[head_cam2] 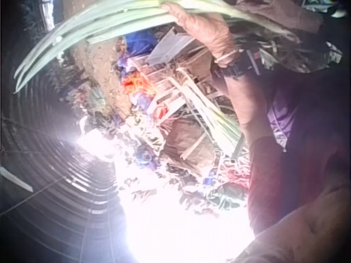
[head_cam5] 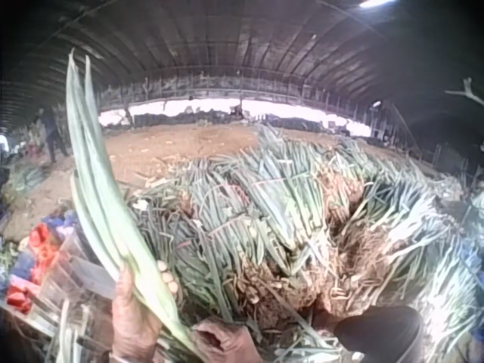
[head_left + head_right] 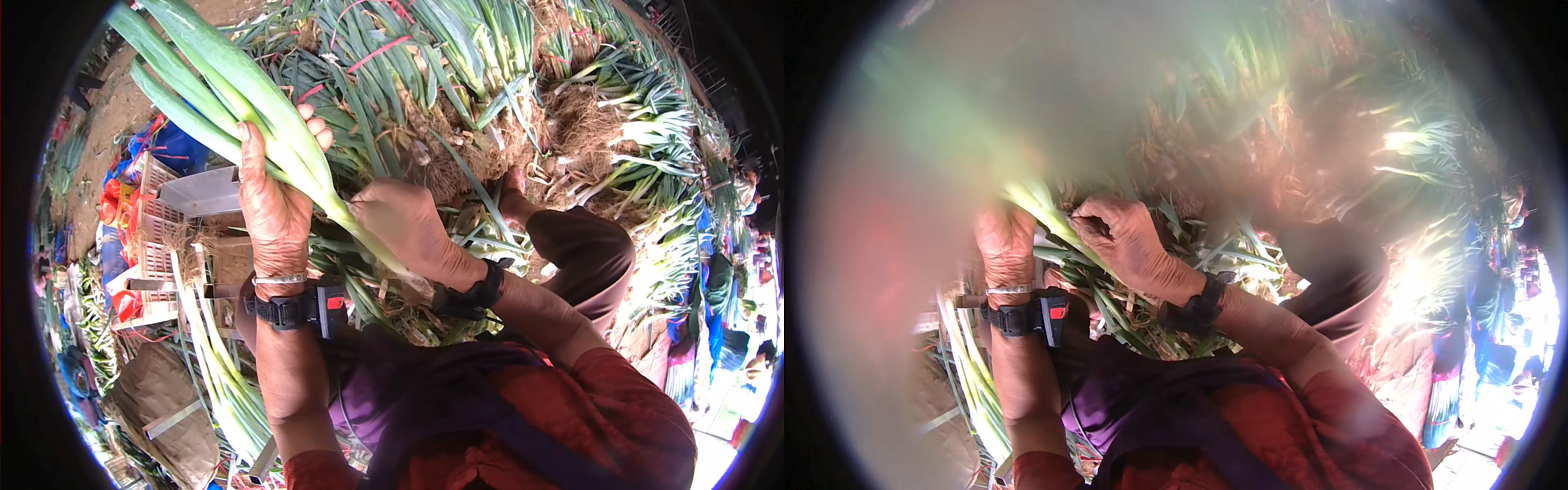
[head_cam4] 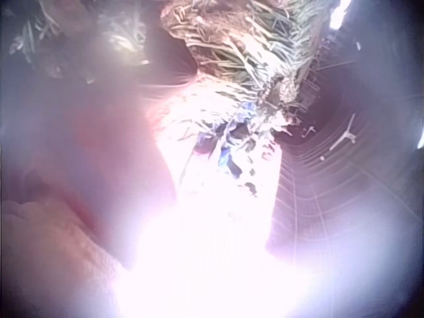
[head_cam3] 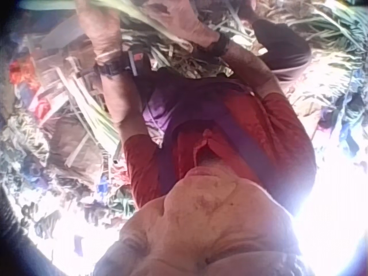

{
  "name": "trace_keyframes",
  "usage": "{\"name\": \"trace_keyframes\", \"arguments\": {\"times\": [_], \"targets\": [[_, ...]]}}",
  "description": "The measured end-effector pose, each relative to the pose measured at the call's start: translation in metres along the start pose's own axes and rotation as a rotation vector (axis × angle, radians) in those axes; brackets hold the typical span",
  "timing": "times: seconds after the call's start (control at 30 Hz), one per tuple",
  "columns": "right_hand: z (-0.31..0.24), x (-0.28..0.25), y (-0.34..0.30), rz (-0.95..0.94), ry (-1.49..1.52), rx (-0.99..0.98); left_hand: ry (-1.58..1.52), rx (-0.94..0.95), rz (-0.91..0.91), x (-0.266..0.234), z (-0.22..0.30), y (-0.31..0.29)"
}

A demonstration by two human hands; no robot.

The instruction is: The recorder is cleaning green onions by stripping off dirty outer layers and sorting them.

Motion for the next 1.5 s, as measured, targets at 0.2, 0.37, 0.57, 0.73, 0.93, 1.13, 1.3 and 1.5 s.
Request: {"name": "trace_keyframes", "arguments": {"times": [0.2, 0.37, 0.57, 0.73, 0.93, 1.13, 1.3, 1.5], "targets": [[0.045, 0.037, -0.039, -0.190, 0.498, 0.319, -0.184, -0.113, -0.122, -0.011, 0.002, -0.005], [0.064, 0.040, -0.113, -0.764, 0.254, 0.079, -0.244, -0.079, -0.161, -0.018, 0.013, -0.009], [0.041, -0.016, -0.065, -0.331, 0.130, 0.095, -0.215, 0.037, -0.118, -0.024, 0.021, -0.009], [-0.006, -0.015, -0.007, -0.029, 0.107, -0.113, -0.155, 0.054, -0.006, -0.017, 0.014, -0.001], [-0.011, -0.003, -0.001, -0.052, -0.151, -0.091, -0.110, 0.045, 0.150, -0.008, 0.008, -0.003], [-0.019, 0.002, -0.004, -0.082, -0.262, -0.119, -0.118, 0.074, 0.179, -0.014, 0.003, -0.004], [-0.033, -0.007, -0.001, -0.230, -0.279, -0.440, -0.044, 0.055, 0.367, -0.023, 0.006, -0.005], [-0.029, -0.017, -0.001, 0.150, 0.323, -0.168, -0.038, 0.058, 0.371, -0.016, 0.015, -0.006]]}}
Point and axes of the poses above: each hand's wrist, its own y-axis towards the middle knuckle, its own x-axis out of the palm, z = x × y, the point moved 2 cm from there along y, towards the middle knuckle, and after that the axes turned 15 degrees about -x, right-handed, at the moved point
